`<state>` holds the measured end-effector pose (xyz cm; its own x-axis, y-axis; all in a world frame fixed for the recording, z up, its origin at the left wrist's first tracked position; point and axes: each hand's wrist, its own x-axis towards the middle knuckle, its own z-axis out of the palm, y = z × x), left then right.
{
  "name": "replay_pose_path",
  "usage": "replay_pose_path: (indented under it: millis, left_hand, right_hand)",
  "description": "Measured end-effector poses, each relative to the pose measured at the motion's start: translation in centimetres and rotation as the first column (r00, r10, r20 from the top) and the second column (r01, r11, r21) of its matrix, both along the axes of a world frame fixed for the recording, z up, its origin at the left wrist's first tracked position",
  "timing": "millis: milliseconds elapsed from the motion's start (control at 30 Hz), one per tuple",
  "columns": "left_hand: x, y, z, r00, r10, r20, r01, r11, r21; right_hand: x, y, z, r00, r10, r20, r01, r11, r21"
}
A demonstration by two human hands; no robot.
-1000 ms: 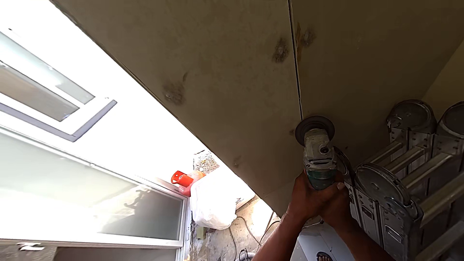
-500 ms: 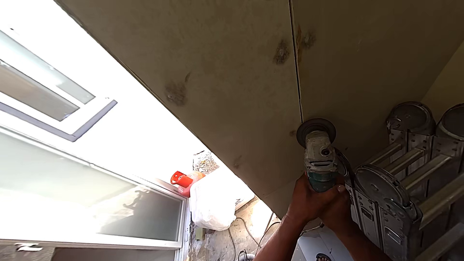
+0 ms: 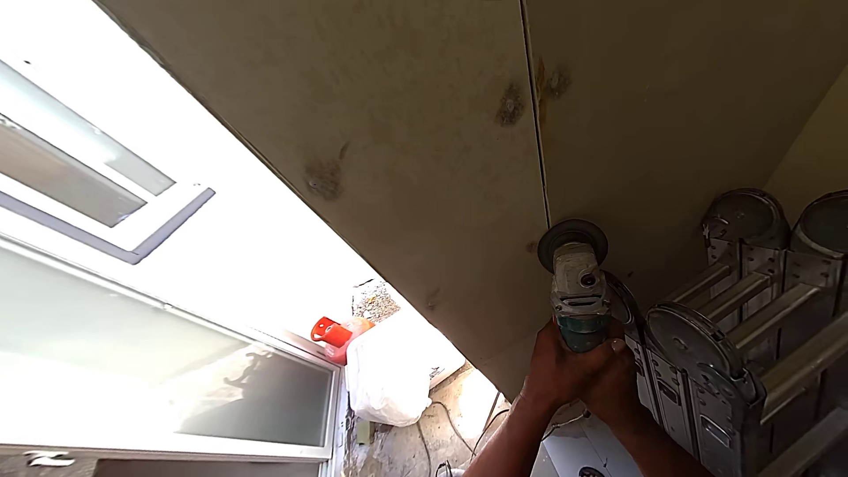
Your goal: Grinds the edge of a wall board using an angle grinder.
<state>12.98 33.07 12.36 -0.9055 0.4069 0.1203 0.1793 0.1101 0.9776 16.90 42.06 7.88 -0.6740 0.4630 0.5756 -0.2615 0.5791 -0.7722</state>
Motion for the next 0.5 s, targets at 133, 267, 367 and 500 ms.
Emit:
replay_pose_path:
  millis: [133, 267, 367, 500]
  left_hand:
    - [0.16, -0.11, -0.05, 1.000, 0.007, 0.011, -0.007, 1.000, -0.024]
    - [0.52, 0.20, 0.44, 1.000, -0.011, -0.004, 0.011, 1.000, -0.017]
    - [0.40, 0.26, 0.57, 1.000, -0.005, -0.009, 0.005, 1.000, -0.015]
    - [0.28, 0.13, 0.40, 1.000, 0.027, 0.001, -0.027, 1.000, 0.003]
  right_hand:
    - [0.14, -0.08, -0.19, 1.000, 0.018, -0.005, -0.018, 1.000, -0.016]
    - [0.40, -0.09, -0.70, 0.999, -0.008, -0.040, 0.006, 1.000, -0.028]
    - [0.32, 0.05, -0.39, 0.999, -0.006, -0.031, 0.006, 1.000, -0.014]
    - [0.05, 0.12, 0.04, 1.000, 0.019, -0.003, -0.019, 1.000, -0.007]
